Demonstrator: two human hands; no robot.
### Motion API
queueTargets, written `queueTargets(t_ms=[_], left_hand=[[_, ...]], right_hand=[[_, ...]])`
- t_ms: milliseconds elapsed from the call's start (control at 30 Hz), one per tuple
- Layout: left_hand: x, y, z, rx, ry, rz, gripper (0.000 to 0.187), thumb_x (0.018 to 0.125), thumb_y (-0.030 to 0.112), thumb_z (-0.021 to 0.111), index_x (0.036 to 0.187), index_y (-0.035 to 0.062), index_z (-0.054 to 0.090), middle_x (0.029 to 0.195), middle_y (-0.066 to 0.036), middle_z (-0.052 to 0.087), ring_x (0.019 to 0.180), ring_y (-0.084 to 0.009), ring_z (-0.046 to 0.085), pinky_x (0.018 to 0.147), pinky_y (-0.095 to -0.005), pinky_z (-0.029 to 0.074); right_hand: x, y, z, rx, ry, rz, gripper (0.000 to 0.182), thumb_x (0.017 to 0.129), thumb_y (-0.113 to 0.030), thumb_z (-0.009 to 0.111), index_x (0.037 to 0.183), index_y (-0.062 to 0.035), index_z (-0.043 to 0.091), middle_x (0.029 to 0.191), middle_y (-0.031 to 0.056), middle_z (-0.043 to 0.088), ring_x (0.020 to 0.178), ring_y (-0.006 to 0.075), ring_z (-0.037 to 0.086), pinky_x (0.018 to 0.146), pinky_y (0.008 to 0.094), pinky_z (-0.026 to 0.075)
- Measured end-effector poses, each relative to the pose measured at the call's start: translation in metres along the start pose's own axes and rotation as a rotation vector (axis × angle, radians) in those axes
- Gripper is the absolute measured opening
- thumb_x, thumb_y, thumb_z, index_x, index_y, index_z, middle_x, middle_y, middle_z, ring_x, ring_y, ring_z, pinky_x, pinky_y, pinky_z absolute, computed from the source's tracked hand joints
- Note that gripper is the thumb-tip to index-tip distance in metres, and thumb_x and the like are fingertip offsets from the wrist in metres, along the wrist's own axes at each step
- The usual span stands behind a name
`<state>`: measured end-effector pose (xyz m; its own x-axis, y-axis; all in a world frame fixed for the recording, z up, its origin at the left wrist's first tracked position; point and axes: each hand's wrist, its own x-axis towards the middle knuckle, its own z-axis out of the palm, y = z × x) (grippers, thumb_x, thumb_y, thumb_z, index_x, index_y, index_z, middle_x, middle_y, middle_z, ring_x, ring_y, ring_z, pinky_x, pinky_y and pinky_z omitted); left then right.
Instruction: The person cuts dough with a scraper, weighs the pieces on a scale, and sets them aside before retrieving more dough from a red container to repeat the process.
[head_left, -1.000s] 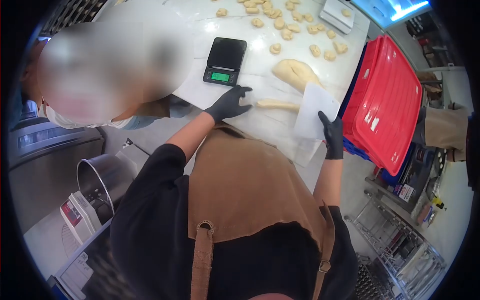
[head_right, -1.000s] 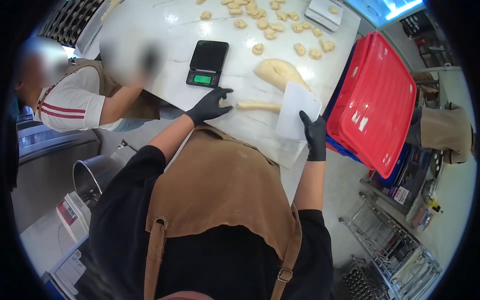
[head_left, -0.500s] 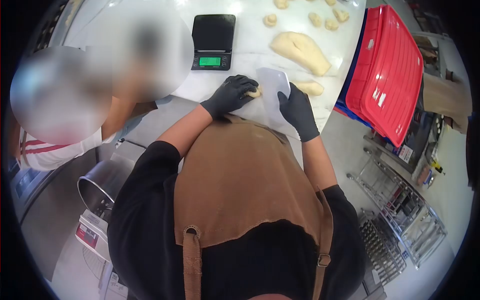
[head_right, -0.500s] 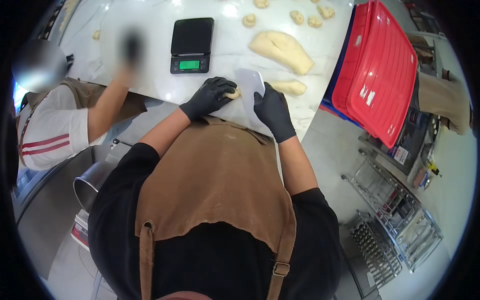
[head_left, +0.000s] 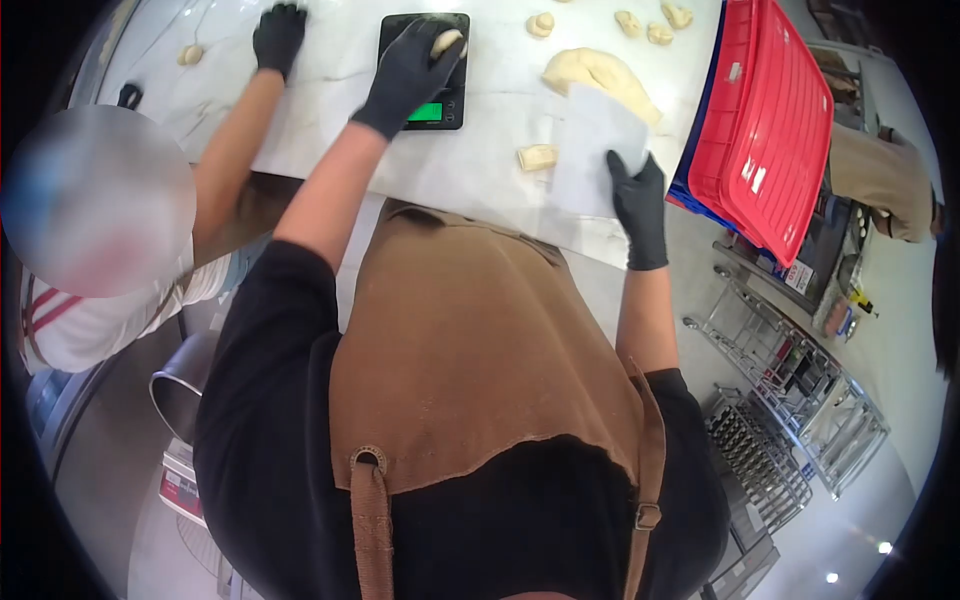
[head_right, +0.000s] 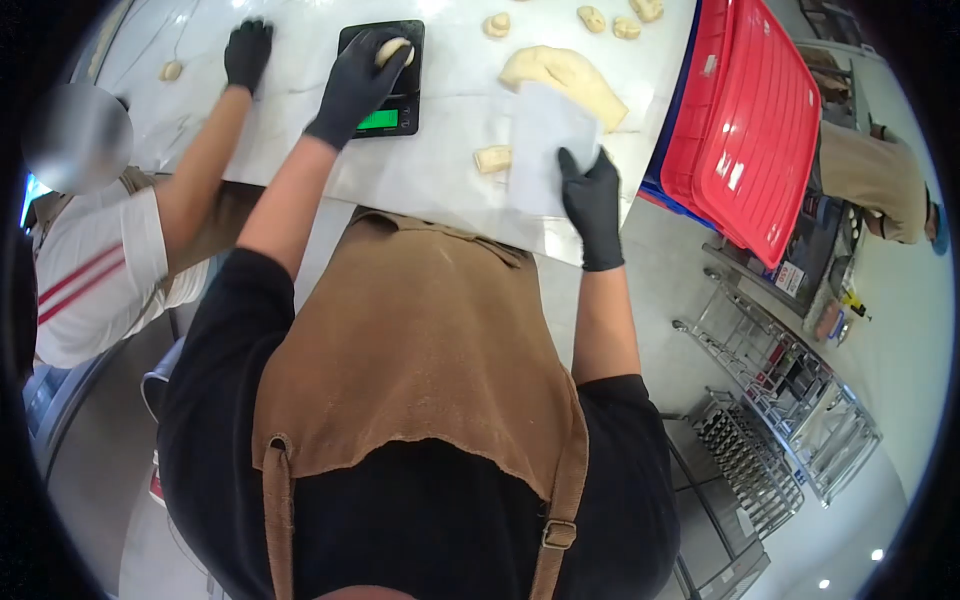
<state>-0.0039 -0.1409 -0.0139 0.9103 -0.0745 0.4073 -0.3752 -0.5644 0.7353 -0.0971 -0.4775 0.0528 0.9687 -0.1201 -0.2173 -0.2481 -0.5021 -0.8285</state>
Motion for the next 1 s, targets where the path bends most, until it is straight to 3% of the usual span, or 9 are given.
queueTargets(t_ms=[67, 133, 200, 267, 433, 733, 800, 900, 1000], left_hand=[[-0.004, -0.022, 0.022, 0.518, 0.063, 0.154, 0.032, 0.087, 0.019, 0.069, 0.117, 0.0086, 0.064, 0.118, -0.013, 0.064, 0.109, -0.0341, 0.059, 0.091, -0.0438, 0.048], [-0.029, 0.018, 0.044, 0.779, -0.025, 0.065, 0.04, 0.088, 0.022, 0.067, 0.126, 0.0096, 0.06, 0.125, -0.014, 0.06, 0.117, -0.033, 0.055, 0.098, -0.0466, 0.044], [-0.076, 0.048, 0.083, -0.03, -0.21, 0.138, 0.049, 0.088, 0.023, 0.068, 0.133, 0.0099, 0.056, 0.13, -0.015, 0.057, 0.115, -0.0327, 0.056, 0.098, -0.0456, 0.045], [-0.108, 0.077, 0.098, -0.037, -0.389, 0.242, 0.041, 0.087, 0.02, 0.07, 0.125, 0.0091, 0.061, 0.122, -0.015, 0.061, 0.107, -0.0323, 0.058, 0.093, -0.0433, 0.048], [-0.117, 0.066, 0.095, -0.027, -0.453, 0.151, 0.026, 0.083, 0.02, 0.075, 0.104, 0.0071, 0.065, 0.101, -0.013, 0.062, 0.097, -0.0324, 0.06, 0.084, -0.042, 0.05], [-0.134, 0.072, 0.092, -0.062, -0.312, 0.221, 0.027, 0.08, 0.027, 0.079, 0.091, 0.0061, 0.066, 0.092, -0.01, 0.063, 0.084, -0.0296, 0.062, 0.077, -0.0421, 0.049], [-0.14, 0.072, 0.089, 0.015, -0.322, 0.071, 0.027, 0.081, 0.029, 0.079, 0.089, 0.0064, 0.067, 0.091, -0.01, 0.063, 0.082, -0.029, 0.062, 0.076, -0.0423, 0.049], [-0.141, 0.074, 0.08, 0.103, -0.299, 0.112, 0.032, 0.082, 0.037, 0.077, 0.087, 0.008, 0.066, 0.088, -0.01, 0.064, 0.078, -0.0292, 0.062, 0.072, -0.0418, 0.049], [-0.137, 0.08, 0.08, 0.258, -0.335, 0.054, 0.039, 0.08, 0.047, 0.076, 0.086, 0.0096, 0.065, 0.084, -0.009, 0.065, 0.075, -0.0291, 0.063, 0.069, -0.0405, 0.048]], right_hand=[[0.0, -0.009, -0.016, -0.024, 0.059, -0.019, 0.028, 0.094, -0.012, 0.067, 0.113, 0.0085, 0.064, 0.098, 0.0164, 0.073, 0.086, 0.0203, 0.07, 0.077, 0.0325, 0.053], [0.016, -0.011, -0.018, -0.03, 0.075, -0.112, 0.032, 0.092, -0.016, 0.066, 0.114, 0.0076, 0.064, 0.1, 0.0191, 0.073, 0.089, 0.0248, 0.07, 0.079, 0.0349, 0.053], [0.031, -0.01, -0.01, -0.029, 0.067, -0.16, 0.035, 0.091, -0.018, 0.065, 0.115, 0.0062, 0.065, 0.1, 0.0228, 0.073, 0.093, 0.0321, 0.072, 0.082, 0.0387, 0.054], [0.047, -0.026, -0.001, -0.147, 0.014, -0.193, 0.038, 0.088, -0.022, 0.064, 0.116, 0.0041, 0.065, 0.104, 0.0302, 0.069, 0.102, 0.0421, 0.067, 0.087, 0.0436, 0.053], [0.073, -0.032, 0.03, -0.336, -0.058, -0.35, 0.03, 0.087, -0.021, 0.063, 0.105, 0.0026, 0.066, 0.098, 0.0305, 0.067, 0.097, 0.0462, 0.065, 0.084, 0.0474, 0.053], [0.082, -0.007, 0.083, -0.39, 0.044, -0.477, 0.025, 0.089, -0.022, 0.06, 0.097, 0.0003, 0.068, 0.086, 0.0257, 0.069, 0.084, 0.0449, 0.067, 0.08, 0.0502, 0.054], [0.067, -0.048, 0.062, -0.265, -0.073, -0.325, 0.026, 0.089, -0.022, 0.059, 0.099, 0.0006, 0.067, 0.096, 0.0281, 0.068, 0.094, 0.044, 0.066, 0.085, 0.05, 0.052], [0.059, -0.021, 0.06, -0.522, -0.238, -0.487, 0.027, 0.09, -0.02, 0.059, 0.104, 0.0022, 0.067, 0.098, 0.0267, 0.069, 0.097, 0.0431, 0.066, 0.087, 0.049, 0.051], [0.054, -0.009, 0.057, -0.192, -0.075, -0.406, 0.029, 0.089, -0.016, 0.061, 0.11, 0.0042, 0.066, 0.098, 0.0263, 0.07, 0.097, 0.043, 0.066, 0.088, 0.0474, 0.051]])
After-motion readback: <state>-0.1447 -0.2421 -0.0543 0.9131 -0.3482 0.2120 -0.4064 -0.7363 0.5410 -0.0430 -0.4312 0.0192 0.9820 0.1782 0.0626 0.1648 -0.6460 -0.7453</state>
